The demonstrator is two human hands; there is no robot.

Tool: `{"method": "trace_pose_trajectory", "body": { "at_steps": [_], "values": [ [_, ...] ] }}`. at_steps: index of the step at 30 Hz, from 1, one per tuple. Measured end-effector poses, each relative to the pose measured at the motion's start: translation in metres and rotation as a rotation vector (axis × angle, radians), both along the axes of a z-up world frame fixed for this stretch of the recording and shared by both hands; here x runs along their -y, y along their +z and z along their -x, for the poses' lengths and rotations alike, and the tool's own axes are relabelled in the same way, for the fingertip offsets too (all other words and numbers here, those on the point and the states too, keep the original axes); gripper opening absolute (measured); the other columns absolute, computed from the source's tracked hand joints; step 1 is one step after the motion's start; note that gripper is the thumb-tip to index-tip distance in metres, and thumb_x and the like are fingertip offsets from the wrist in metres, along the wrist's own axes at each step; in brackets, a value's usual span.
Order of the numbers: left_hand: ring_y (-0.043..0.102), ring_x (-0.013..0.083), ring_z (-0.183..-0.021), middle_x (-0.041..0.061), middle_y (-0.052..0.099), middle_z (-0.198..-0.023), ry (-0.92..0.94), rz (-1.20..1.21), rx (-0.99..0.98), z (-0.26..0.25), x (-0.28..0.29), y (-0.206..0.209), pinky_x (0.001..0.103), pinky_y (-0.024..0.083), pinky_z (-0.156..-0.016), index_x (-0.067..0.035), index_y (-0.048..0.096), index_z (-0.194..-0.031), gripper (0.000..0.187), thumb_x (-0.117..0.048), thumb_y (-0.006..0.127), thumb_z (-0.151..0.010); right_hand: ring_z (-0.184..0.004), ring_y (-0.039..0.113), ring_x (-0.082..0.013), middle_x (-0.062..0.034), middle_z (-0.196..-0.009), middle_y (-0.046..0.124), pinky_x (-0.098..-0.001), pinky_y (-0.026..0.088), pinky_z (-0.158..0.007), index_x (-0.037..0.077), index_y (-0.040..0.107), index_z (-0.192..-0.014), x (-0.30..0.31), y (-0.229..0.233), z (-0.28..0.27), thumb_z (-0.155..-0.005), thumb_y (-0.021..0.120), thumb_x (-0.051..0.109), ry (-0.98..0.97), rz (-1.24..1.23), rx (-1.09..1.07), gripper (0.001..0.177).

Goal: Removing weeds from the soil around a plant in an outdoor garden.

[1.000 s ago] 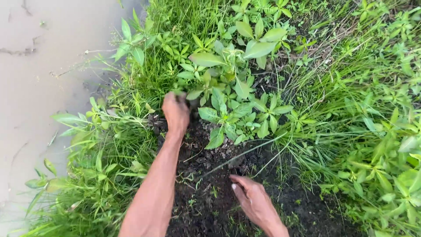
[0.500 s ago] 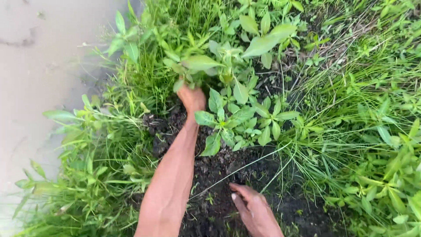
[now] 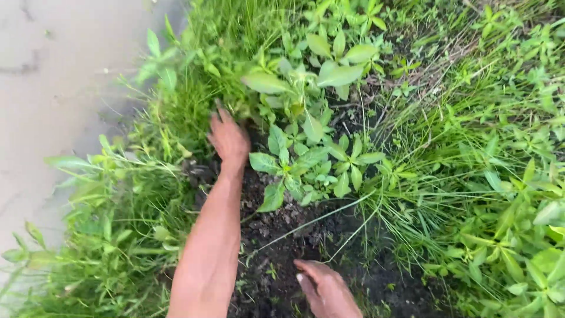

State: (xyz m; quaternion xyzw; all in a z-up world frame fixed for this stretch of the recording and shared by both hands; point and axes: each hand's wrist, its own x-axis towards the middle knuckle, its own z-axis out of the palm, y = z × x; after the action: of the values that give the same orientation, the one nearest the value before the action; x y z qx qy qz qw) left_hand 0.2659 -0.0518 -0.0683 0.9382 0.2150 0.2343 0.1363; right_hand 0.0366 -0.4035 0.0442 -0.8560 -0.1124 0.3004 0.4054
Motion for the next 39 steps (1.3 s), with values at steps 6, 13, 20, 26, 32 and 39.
{"method": "trace_pose_trajectory", "body": {
  "at_steps": [6, 13, 20, 26, 32, 39],
  "values": [
    [0.051, 0.0447, -0.132, 0.029, 0.053, -0.141, 0.109, 0.022, -0.415, -0.024, -0.047, 0.035, 0.049, 0.045, -0.111, 0.003, 0.040, -0.142, 0.069, -0.008, 0.070, -0.081, -0.110, 0.072, -0.0314, -0.0142, -0.116, 0.076, -0.0395, 0.056, -0.092, 0.007, 0.071, -0.122, 0.012, 0.005, -0.012, -0.090, 0.070, 0.015, 0.027, -0.091, 0.081, 0.033],
    [0.058, 0.0459, -0.113, 0.038, 0.054, -0.125, 0.279, 0.371, -0.297, -0.005, 0.002, 0.116, 0.049, 0.054, -0.095, 0.013, 0.014, -0.155, 0.078, -0.011, 0.053, -0.092, -0.109, 0.075, -0.0278, -0.0123, -0.116, 0.076, -0.0371, 0.058, -0.093, 0.007, 0.070, -0.125, 0.061, 0.037, -0.040, -0.092, 0.066, 0.016, -0.120, -0.046, 0.020, 0.035],
    [0.060, 0.0399, -0.126, 0.026, 0.065, -0.132, -0.065, 0.784, -0.212, -0.054, 0.012, -0.043, 0.060, 0.045, -0.117, -0.002, 0.059, -0.142, 0.057, -0.039, 0.054, -0.098, -0.117, 0.073, -0.0260, -0.0134, -0.127, 0.074, -0.0372, 0.056, -0.098, 0.009, 0.069, -0.132, 0.061, 0.033, -0.047, -0.092, 0.066, 0.016, -0.223, 0.034, -0.055, 0.041],
    [0.064, 0.0416, -0.110, 0.023, 0.067, -0.120, -0.455, 0.239, 0.078, -0.063, 0.058, 0.021, 0.056, 0.051, -0.091, 0.001, 0.059, -0.129, 0.067, -0.031, 0.076, -0.072, -0.103, 0.079, -0.0223, -0.0110, -0.111, 0.080, -0.0350, 0.061, -0.087, 0.009, 0.074, -0.124, 0.040, 0.007, -0.037, -0.089, 0.068, 0.014, -0.133, 0.027, -0.011, 0.036],
    [0.069, 0.0389, -0.086, 0.013, 0.072, -0.116, -0.152, 1.492, 0.054, -0.104, 0.080, -0.006, 0.040, 0.055, -0.071, -0.011, 0.056, -0.140, 0.054, -0.030, 0.045, -0.091, -0.090, 0.079, -0.0220, -0.0093, -0.102, 0.078, -0.0354, 0.059, -0.076, 0.010, 0.073, -0.124, 0.030, 0.020, -0.038, -0.089, 0.068, 0.015, -0.184, 0.039, -0.035, 0.036],
    [0.060, 0.0383, -0.076, 0.017, 0.060, -0.090, -0.335, 0.041, 0.709, -0.128, 0.064, -0.118, 0.049, 0.050, -0.066, 0.000, 0.054, -0.116, 0.061, -0.009, 0.077, -0.060, -0.096, 0.075, -0.0241, -0.0131, -0.110, 0.076, -0.0349, 0.057, -0.080, 0.004, 0.070, -0.122, 0.038, 0.024, -0.038, -0.091, 0.071, 0.014, -0.077, -0.055, 0.109, 0.033]
  ]
}}
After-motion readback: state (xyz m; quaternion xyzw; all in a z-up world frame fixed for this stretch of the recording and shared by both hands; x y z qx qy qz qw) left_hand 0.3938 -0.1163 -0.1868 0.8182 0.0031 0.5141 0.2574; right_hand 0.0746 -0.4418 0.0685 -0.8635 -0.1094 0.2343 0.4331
